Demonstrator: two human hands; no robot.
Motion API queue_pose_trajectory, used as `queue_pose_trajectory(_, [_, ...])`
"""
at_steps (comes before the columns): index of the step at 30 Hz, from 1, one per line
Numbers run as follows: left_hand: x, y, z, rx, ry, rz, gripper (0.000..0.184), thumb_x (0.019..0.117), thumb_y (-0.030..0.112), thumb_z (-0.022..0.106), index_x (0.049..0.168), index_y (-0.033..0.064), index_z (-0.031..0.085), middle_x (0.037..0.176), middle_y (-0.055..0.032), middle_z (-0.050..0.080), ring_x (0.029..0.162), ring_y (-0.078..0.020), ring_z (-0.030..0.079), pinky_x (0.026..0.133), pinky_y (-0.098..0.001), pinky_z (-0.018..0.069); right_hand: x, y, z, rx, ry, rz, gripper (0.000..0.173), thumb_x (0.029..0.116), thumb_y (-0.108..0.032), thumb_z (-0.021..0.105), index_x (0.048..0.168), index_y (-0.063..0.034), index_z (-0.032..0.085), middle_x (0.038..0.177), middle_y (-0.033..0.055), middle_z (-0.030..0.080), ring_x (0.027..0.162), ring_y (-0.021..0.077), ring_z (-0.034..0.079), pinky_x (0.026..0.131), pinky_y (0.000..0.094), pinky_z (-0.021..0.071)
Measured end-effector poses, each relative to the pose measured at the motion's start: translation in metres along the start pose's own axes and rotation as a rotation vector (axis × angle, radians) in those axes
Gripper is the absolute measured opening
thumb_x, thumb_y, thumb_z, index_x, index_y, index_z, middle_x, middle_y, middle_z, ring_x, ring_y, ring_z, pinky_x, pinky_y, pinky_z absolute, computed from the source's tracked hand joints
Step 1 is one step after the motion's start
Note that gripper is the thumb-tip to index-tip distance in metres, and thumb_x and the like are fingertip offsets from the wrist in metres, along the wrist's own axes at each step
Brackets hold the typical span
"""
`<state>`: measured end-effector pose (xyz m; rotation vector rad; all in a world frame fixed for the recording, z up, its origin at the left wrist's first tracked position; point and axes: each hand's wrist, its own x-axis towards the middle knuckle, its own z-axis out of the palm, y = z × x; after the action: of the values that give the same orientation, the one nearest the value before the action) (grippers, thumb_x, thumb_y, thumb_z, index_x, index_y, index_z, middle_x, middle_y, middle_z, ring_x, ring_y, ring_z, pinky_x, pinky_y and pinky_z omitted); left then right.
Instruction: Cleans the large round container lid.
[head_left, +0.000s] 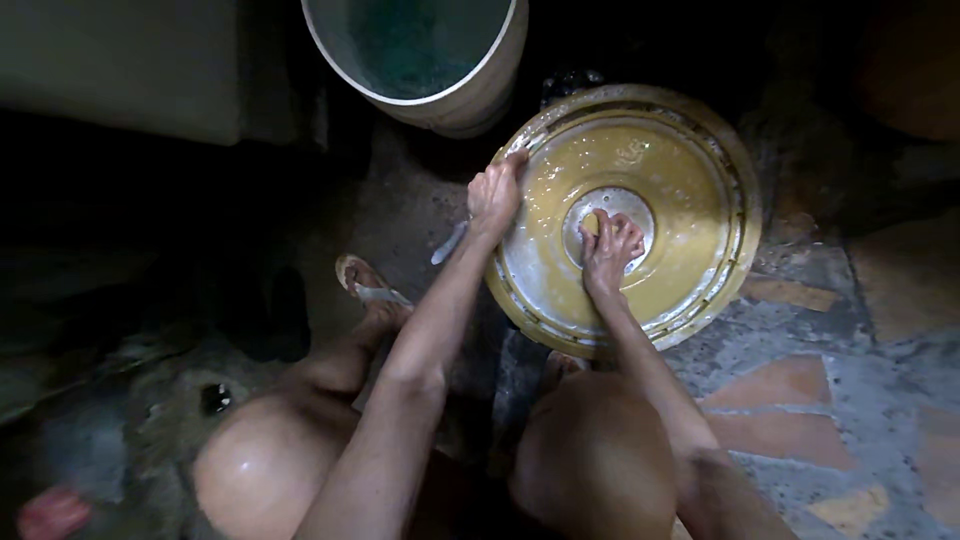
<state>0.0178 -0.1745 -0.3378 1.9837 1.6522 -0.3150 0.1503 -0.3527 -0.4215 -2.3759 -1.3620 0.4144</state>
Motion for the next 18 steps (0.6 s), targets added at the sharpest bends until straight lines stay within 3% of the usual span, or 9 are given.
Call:
queue_pose_trajectory(2, [-0.012,-0.011,-0.003,0.032,-0.024,0.016,0.04,0.1085,0.02,0.046,0.145,0.0311,0.059,0.119,-0.0182,0.072,0.107,-0.0429,0.069,0.087,-0.0604,0.0525,-0.002,0.0,0.001,-0.031,-0.013,0.023,0.043,0.1067,-0.04,0.051,0.141,-0.0154,0.058,0.137,0.0248,0.054,0.132,0.0492,0.046,0.107,0.0683,0.0319])
queue_pose_trajectory(6, [-0.059,-0.048,-0.004,0.006,0.046,0.01,0.032,0.1098,0.027,0.048,0.135,0.0172,0.066,0.104,-0.0243,0.072,0.096,-0.0486,0.069,0.076,-0.0642,0.0524,0.0,-0.001,0.004,-0.023,0.008,0.012,0.043,0.1063,-0.04,0.052,0.139,-0.0141,0.06,0.135,0.0262,0.055,0.13,0.0507,0.047,0.107,0.0678,0.0314])
queue_pose_trajectory(11, [-0.034,-0.05,0.028,-0.138,0.091,-0.012,0.035,0.109,0.028,0.049,0.14,0.0229,0.064,0.111,-0.0203,0.074,0.1,-0.0444,0.071,0.085,-0.0628,0.0528,0.001,-0.004,0.006,-0.016,0.044,0.051,0.04,0.1061,-0.036,0.054,0.139,-0.0135,0.06,0.132,0.0266,0.055,0.128,0.0512,0.047,0.103,0.0683,0.0327])
queue_pose_trajectory(15, [-0.032,-0.04,0.025,-0.136,0.066,-0.027,0.036,0.1096,0.027,0.048,0.142,0.0245,0.062,0.115,-0.0195,0.073,0.105,-0.0433,0.07,0.087,-0.061,0.0526,0.003,-0.013,0.007,-0.033,0.061,0.118,0.041,0.1063,-0.035,0.053,0.14,-0.0131,0.059,0.132,0.028,0.055,0.129,0.0514,0.046,0.105,0.0677,0.0317])
queue_pose_trajectory(18, [-0.067,-0.049,0.018,-0.147,0.046,-0.02,0.035,0.11,0.028,0.048,0.14,0.017,0.062,0.108,-0.0241,0.072,0.098,-0.0476,0.069,0.079,-0.0638,0.0531,0.003,-0.011,0.007,-0.056,0.069,0.102,0.041,0.1065,-0.038,0.052,0.139,-0.0143,0.059,0.131,0.0272,0.055,0.128,0.051,0.047,0.104,0.0673,0.033])
